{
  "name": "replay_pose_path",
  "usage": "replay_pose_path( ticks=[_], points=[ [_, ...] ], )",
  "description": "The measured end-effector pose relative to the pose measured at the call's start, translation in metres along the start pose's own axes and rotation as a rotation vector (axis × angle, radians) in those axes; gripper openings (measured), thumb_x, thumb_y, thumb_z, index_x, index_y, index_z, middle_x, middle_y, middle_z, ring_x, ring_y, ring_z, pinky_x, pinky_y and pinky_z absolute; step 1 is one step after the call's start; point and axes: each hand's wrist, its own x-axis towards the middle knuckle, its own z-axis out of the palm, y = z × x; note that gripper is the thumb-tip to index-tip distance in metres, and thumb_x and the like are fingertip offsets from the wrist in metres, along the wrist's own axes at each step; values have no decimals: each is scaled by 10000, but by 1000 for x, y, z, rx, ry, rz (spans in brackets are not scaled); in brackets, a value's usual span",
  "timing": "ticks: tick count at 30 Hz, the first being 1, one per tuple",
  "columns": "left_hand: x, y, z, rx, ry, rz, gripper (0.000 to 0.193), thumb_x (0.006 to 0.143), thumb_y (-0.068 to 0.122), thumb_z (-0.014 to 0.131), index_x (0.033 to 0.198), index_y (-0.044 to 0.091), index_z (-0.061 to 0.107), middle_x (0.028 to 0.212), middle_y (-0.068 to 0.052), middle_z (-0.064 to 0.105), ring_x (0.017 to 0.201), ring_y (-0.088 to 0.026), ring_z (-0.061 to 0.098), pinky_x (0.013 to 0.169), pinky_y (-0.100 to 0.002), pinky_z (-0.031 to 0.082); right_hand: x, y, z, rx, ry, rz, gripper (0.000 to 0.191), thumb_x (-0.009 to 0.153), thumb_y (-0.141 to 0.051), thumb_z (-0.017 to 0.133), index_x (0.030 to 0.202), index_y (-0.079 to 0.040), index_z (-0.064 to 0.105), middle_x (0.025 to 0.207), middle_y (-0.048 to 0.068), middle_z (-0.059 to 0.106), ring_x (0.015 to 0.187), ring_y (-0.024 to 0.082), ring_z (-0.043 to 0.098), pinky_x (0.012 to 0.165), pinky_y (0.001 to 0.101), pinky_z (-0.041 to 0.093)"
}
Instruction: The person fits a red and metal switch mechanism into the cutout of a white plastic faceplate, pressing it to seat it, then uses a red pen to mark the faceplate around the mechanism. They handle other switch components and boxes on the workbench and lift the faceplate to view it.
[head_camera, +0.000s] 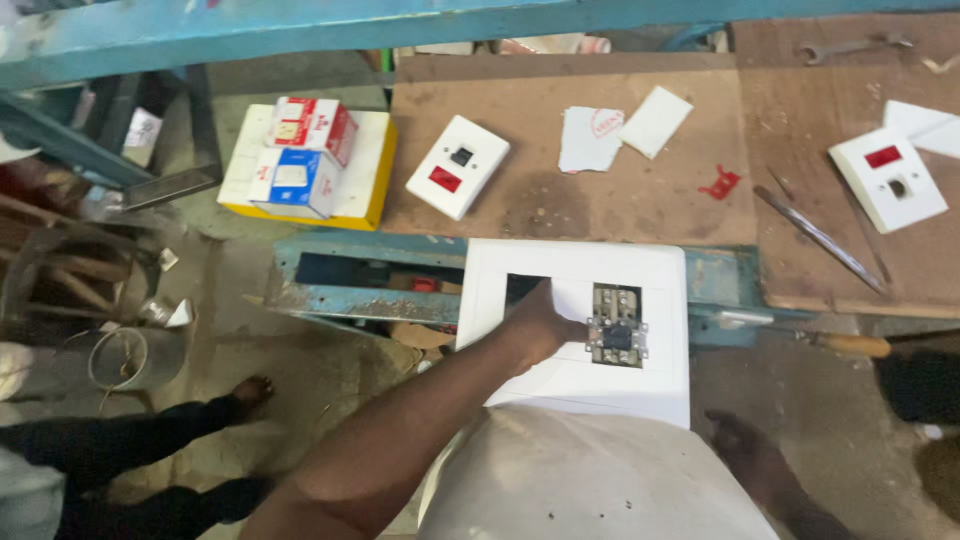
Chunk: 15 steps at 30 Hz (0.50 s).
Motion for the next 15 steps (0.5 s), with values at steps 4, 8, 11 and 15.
replay_pose_path(
  ticks=[4, 8, 11, 15],
  points=[
    [7, -8, 0, 38, 2, 52, 912, 684, 10, 857, 1469, -47, 396, 1395, -173, 604, 1290, -258, 575, 1103, -365, 451, -6, -7, 20, -73, -92, 183, 445, 954, -314, 585, 1350, -117, 633, 1196, 110, 730, 1008, 240, 748, 855, 397, 575],
    [11, -13, 0, 21, -8, 42, 906, 693, -26, 829, 1481, -41, 381, 1390, -172, 604, 1283, -260, 577, 1095, -369, 457, -5, -19, 22, -56, -87, 219, 433, 960, -312, 587, 1344, -116, 633, 1182, 103, 722, 996, 234, 739, 844, 392, 569],
    [15, -14, 1, -38, -59, 82, 867, 689, -79, 793, 1475, -57, 429, 1388, -181, 621, 1281, -270, 583, 1084, -378, 465, -4, -10, 33, -34, -71, 217, 425, 965, -311, 588, 1339, -115, 633, 1172, 99, 716, 987, 229, 732, 835, 388, 564],
    [13, -14, -2, -121, -106, 86, 896, 691, -125, 769, 1498, -58, 385, 1412, -180, 601, 1310, -281, 577, 1098, -384, 473, -10, -2, 34, -3, -55, 208, 414, 971, -309, 589, 1333, -113, 634, 1158, 93, 709, 975, 223, 723, 824, 383, 558]
  ],
)
